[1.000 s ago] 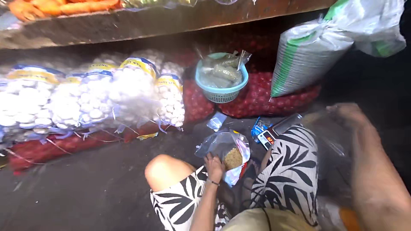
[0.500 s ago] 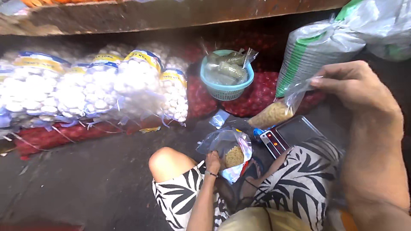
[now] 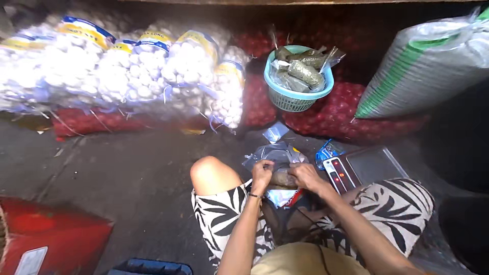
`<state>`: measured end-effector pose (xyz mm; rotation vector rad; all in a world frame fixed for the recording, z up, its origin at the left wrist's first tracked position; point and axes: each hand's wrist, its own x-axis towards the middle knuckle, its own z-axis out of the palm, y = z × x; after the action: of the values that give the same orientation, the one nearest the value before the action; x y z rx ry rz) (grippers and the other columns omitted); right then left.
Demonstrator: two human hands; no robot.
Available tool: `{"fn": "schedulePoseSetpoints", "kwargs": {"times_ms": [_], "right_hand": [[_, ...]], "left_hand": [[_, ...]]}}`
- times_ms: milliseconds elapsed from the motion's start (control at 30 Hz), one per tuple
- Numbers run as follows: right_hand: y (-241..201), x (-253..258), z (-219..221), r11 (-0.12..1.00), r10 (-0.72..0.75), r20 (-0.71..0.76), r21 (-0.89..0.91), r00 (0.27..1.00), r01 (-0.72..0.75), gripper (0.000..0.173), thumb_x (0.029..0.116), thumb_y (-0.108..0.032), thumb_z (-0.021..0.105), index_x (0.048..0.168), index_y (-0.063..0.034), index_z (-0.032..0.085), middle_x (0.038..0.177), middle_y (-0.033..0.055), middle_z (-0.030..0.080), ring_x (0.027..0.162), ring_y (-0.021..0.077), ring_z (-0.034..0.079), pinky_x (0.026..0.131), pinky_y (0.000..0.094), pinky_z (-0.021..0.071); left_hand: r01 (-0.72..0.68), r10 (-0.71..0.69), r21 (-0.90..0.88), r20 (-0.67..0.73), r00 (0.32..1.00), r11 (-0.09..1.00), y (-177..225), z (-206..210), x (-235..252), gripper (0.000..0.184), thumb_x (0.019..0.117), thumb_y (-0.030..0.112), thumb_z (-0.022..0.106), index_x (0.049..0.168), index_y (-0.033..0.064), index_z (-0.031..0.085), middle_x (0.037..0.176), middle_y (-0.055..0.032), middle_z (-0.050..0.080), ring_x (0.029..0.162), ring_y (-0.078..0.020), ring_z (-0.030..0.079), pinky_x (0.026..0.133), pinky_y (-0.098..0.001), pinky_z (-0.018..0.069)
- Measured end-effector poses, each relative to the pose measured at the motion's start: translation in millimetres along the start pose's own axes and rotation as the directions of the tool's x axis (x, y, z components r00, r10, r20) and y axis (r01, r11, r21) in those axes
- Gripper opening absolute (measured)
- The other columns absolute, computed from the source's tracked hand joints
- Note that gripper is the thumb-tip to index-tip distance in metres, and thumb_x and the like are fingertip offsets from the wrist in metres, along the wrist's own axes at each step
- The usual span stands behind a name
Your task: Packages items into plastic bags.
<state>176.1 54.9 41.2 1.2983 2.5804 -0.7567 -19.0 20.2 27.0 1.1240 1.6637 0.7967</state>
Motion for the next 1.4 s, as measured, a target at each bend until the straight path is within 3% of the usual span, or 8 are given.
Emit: {"fn": "schedulePoseSetpoints", "kwargs": {"times_ms": [233, 500, 667, 767, 900, 1000, 1067, 1400], "right_hand": [[2, -24, -2, 0.967, -0.095, -0.478, 0.163, 0.873, 0.194, 0.024, 0.0962, -0.019, 0.061, 0.089, -0.0012, 0.076, 0.084, 0.015, 0.069, 0.081, 0.0324, 0.07, 0.072, 0.052, 0.0561], [-7, -14, -8, 0.969, -0.049, -0.404, 0.203, 0.913, 0.142, 0.024, 0.0965, -0.017, 0.061, 0.09, 0.0022, 0.075, 0.091, 0.019, 0.071, 0.088, 0.0366, 0.07, 0.078, 0.0562, 0.0553], [-29, -12, 35, 0.985, -0.171, -0.563, -0.067, 0.808, 0.162, 0.015, 0.0892, -0.012, 0.065, 0.085, -0.0015, 0.075, 0.082, 0.015, 0.071, 0.077, 0.0332, 0.073, 0.063, 0.0497, 0.0598], [-39, -11, 51, 0.963, -0.268, -0.646, -0.183, 0.715, 0.196, 0.014, 0.0855, -0.011, 0.063, 0.079, -0.0027, 0.073, 0.077, 0.0123, 0.07, 0.073, 0.0299, 0.073, 0.06, 0.0445, 0.0599], [-44, -14, 49, 0.96, -0.28, -0.598, -0.167, 0.751, 0.225, 0.014, 0.0867, -0.012, 0.064, 0.079, -0.0046, 0.072, 0.079, 0.0116, 0.072, 0.073, 0.0296, 0.073, 0.059, 0.0451, 0.0598], [-42, -21, 20, 0.994, -0.08, -0.163, -0.082, 0.983, 0.068, 0.026, 0.0999, -0.022, 0.06, 0.113, -0.0041, 0.073, 0.092, 0.0214, 0.073, 0.086, 0.0421, 0.072, 0.074, 0.0602, 0.055], [-38, -19, 2, 0.988, 0.051, 0.055, -0.147, 0.997, -0.042, 0.027, 0.1024, -0.017, 0.055, 0.119, -0.0014, 0.068, 0.099, 0.0261, 0.072, 0.094, 0.0467, 0.07, 0.082, 0.0628, 0.0517], [-18, 6, -18, 0.991, -0.001, -0.037, -0.13, 0.999, -0.004, 0.024, 0.0999, -0.018, 0.056, 0.104, 0.0008, 0.071, 0.101, 0.0246, 0.071, 0.097, 0.045, 0.069, 0.079, 0.0627, 0.0513]], "left_hand": [[-0.234, 0.233, -0.015, 0.141, 0.962, 0.972, 5, 3, -5, 0.019, 0.0943, 0.009, 0.063, 0.106, 0.0037, 0.077, 0.137, -0.0161, 0.062, 0.124, -0.022, 0.062, 0.099, -0.0358, 0.0539], [-0.229, 0.227, -0.073, -0.029, 0.973, 0.971, 4, 10, -1, 0.017, 0.0946, 0.014, 0.066, 0.103, 0.001, 0.073, 0.13, -0.0177, 0.063, 0.116, -0.0223, 0.063, 0.092, -0.0352, 0.0554], [0.143, -0.137, 0.298, -0.04, 0.99, 0.944, 26, 3, -21, 0.067, 0.0982, 0.039, 0.067, 0.146, -0.0017, 0.044, 0.146, -0.0282, 0.048, 0.125, -0.0385, 0.06, 0.104, -0.0492, 0.051], [0.281, -0.313, 0.305, 0.06, 0.948, 0.91, 19, -2, -20, 0.075, 0.0968, 0.026, 0.07, 0.152, -0.0045, 0.03, 0.139, -0.0293, 0.055, 0.126, -0.0382, 0.06, 0.106, -0.0503, 0.0495], [0.195, -0.228, 0.23, 0.127, 0.965, 0.953, 11, 2, -11, 0.049, 0.0905, 0.002, 0.065, 0.136, -0.0025, 0.049, 0.11, -0.0215, 0.067, 0.093, -0.031, 0.072, 0.082, -0.0471, 0.0601], [0.143, -0.193, 0.292, 0.151, 0.969, 0.946, 24, -2, -9, 0.041, 0.0905, 0.003, 0.066, 0.13, -0.0022, 0.054, 0.11, -0.0207, 0.067, 0.096, -0.0314, 0.069, 0.086, -0.0475, 0.0575], [0.116, -0.188, 0.334, 0.191, 0.964, 0.935, 35, -7, -8, 0.041, 0.0935, 0.008, 0.069, 0.131, -0.0026, 0.054, 0.111, -0.0205, 0.067, 0.094, -0.0308, 0.07, 0.085, -0.0463, 0.0581], [-0.429, 0.229, 0.547, 0.396, 0.889, 0.719, 39, -22, -2, 0.029, 0.0891, -0.009, 0.056, 0.116, -0.004, 0.065, 0.124, -0.024, 0.062, 0.109, -0.0364, 0.066, 0.094, -0.0476, 0.0548]]}}
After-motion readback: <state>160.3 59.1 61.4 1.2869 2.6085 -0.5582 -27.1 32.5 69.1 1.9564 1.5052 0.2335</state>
